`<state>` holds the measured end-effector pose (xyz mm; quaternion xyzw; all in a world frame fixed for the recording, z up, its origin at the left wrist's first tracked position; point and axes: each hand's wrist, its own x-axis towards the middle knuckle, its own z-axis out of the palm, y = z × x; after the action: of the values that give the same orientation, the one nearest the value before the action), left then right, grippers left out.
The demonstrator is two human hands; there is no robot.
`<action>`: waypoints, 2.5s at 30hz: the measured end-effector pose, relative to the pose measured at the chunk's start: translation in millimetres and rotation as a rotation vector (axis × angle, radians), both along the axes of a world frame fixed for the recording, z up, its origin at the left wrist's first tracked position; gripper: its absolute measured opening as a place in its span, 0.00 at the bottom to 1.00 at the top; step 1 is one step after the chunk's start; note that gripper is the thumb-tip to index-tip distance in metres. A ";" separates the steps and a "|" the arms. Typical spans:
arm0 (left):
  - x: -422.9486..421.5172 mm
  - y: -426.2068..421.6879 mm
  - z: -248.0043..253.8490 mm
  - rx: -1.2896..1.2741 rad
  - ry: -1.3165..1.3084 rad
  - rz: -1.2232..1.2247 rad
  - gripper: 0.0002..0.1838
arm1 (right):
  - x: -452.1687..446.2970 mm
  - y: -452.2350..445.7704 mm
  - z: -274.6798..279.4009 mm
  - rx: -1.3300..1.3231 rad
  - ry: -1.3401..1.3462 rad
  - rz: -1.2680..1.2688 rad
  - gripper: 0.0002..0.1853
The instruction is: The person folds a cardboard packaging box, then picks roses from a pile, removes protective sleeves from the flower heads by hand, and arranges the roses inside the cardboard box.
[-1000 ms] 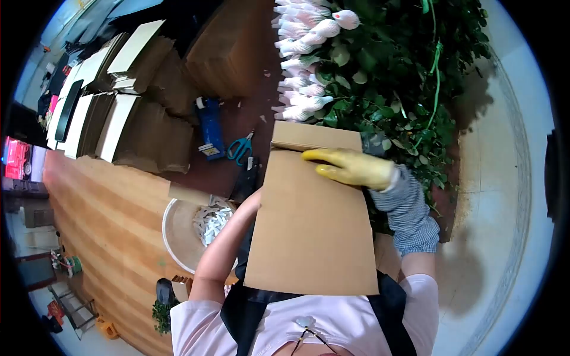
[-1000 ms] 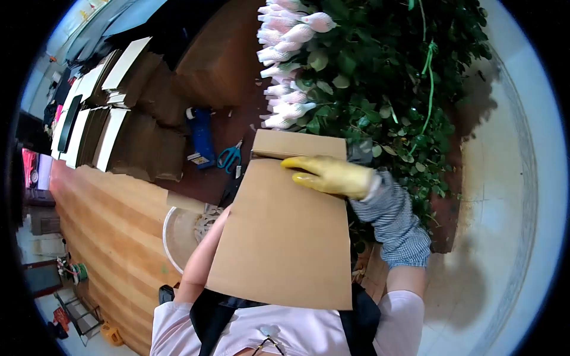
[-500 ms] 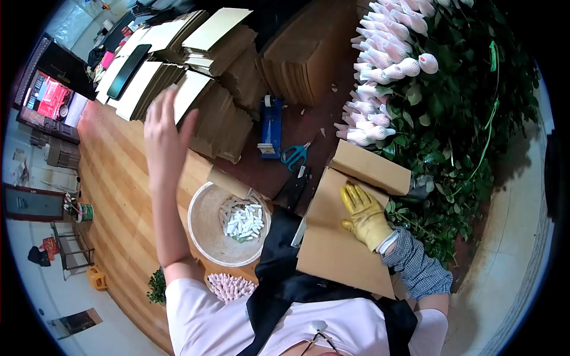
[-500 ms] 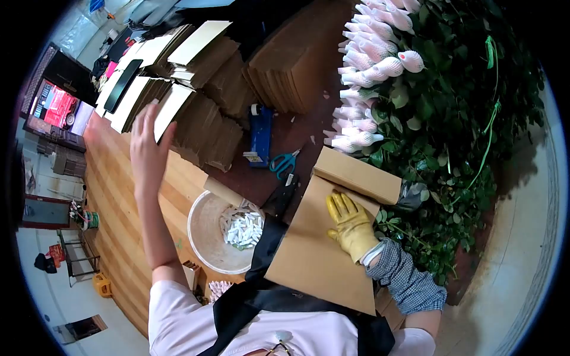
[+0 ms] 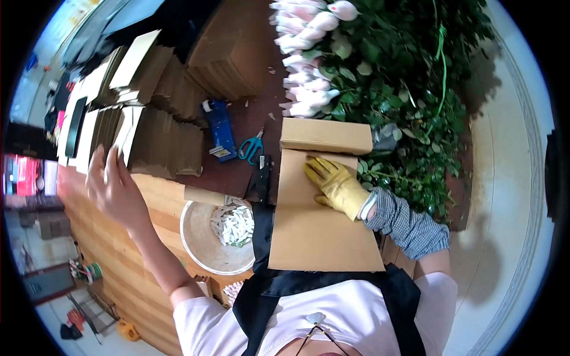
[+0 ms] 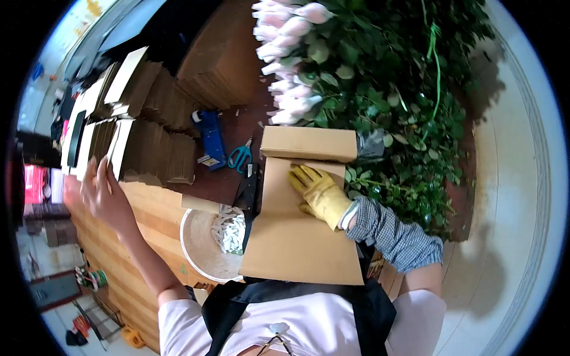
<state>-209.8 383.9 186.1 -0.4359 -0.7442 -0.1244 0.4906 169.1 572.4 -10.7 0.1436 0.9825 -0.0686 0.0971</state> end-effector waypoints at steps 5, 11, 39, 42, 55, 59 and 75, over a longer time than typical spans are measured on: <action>74.6 21.9 -69.3 -0.522 -2.026 -0.798 0.12 | -10.5 -6.5 27.7 0.043 -0.098 -0.039 0.46; 148.7 101.5 -216.6 -0.712 -1.962 -0.677 0.21 | 1.0 -5.3 29.5 -0.101 0.162 -0.153 0.21; 215.7 93.6 -83.4 -1.222 -0.770 -0.725 0.16 | -14.2 -12.3 2.3 0.038 0.084 -0.170 0.56; 207.0 95.9 -150.2 -1.352 -0.593 -0.604 0.19 | -21.7 -8.6 2.6 -0.177 0.043 -0.241 0.53; 220.2 87.7 -136.3 -1.188 -0.677 -0.600 0.16 | 140.1 266.6 90.2 0.642 0.757 -1.201 0.11; 219.4 89.1 -131.3 -1.207 -0.709 -0.616 0.16 | 169.3 302.6 47.7 0.647 0.262 -1.231 0.07; 222.9 90.9 -134.0 -1.157 -0.735 -0.610 0.14 | 137.6 307.4 75.6 0.706 0.185 -1.044 0.18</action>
<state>13.0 474.9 52.1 -0.7416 -0.6528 0.0186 -0.1535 306.7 879.7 64.9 0.6206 0.7507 0.2089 -0.0873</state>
